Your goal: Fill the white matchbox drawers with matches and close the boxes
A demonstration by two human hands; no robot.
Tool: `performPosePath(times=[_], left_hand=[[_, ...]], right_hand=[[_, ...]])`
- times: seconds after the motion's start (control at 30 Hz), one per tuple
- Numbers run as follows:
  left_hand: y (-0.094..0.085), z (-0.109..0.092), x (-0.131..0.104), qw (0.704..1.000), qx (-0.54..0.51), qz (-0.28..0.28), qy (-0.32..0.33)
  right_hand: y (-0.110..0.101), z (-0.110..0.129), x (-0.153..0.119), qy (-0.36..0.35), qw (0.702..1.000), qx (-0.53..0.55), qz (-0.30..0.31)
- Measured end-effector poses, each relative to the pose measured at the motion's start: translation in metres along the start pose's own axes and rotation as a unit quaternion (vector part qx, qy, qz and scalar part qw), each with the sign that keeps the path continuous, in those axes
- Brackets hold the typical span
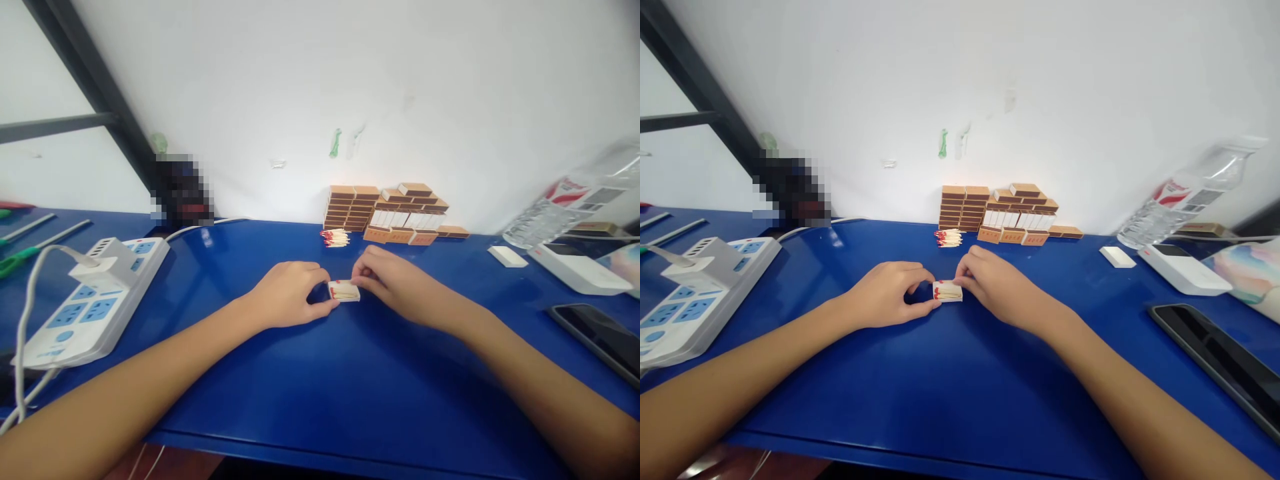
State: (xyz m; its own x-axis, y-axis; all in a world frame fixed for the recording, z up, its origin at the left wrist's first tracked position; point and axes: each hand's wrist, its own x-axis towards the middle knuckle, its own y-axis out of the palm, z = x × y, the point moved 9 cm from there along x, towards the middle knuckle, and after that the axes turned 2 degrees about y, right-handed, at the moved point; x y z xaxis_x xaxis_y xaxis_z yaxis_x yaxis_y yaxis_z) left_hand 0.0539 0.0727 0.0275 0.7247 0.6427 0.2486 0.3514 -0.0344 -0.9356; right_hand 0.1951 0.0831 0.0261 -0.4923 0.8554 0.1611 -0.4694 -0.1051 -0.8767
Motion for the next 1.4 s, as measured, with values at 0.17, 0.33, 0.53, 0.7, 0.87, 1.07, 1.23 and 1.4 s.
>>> performPosePath(times=[0.17, 0.33, 0.53, 0.7, 0.87, 1.07, 1.23, 1.4], left_hand=[[-0.004, -0.003, 0.0, 1.0, 0.003, -0.014, 0.004], [-0.002, -0.013, -0.001, 0.999, -0.023, -0.002, 0.039], [0.007, -0.016, -0.002, 0.998, -0.029, 0.038, 0.045], [0.009, -0.017, -0.002, 0.997, -0.019, 0.042, 0.055], [0.008, -0.013, -0.001, 0.998, -0.017, 0.039, 0.047], [0.006, -0.011, -0.001, 0.998, -0.026, 0.041, 0.044], [0.006, -0.012, -0.002, 0.998, -0.016, 0.036, 0.051], [0.005, -0.009, -0.001, 0.998, -0.016, 0.031, 0.047]], right_hand=[[-0.001, 0.014, -0.003, -0.017, 1.0, 0.0, -0.013], [-0.03, -0.013, 0.023, -0.003, 0.996, -0.002, -0.091], [-0.021, -0.043, 0.075, -0.004, 0.997, -0.058, -0.057], [-0.011, -0.048, 0.093, -0.002, 0.997, -0.07, -0.04], [-0.009, -0.046, 0.093, -0.007, 0.995, -0.099, -0.023], [-0.003, -0.041, 0.092, -0.028, 0.989, -0.143, -0.004], [-0.002, -0.041, 0.092, -0.021, 0.987, -0.156, -0.006], [-0.003, -0.043, 0.092, -0.017, 0.986, -0.163, -0.007]])
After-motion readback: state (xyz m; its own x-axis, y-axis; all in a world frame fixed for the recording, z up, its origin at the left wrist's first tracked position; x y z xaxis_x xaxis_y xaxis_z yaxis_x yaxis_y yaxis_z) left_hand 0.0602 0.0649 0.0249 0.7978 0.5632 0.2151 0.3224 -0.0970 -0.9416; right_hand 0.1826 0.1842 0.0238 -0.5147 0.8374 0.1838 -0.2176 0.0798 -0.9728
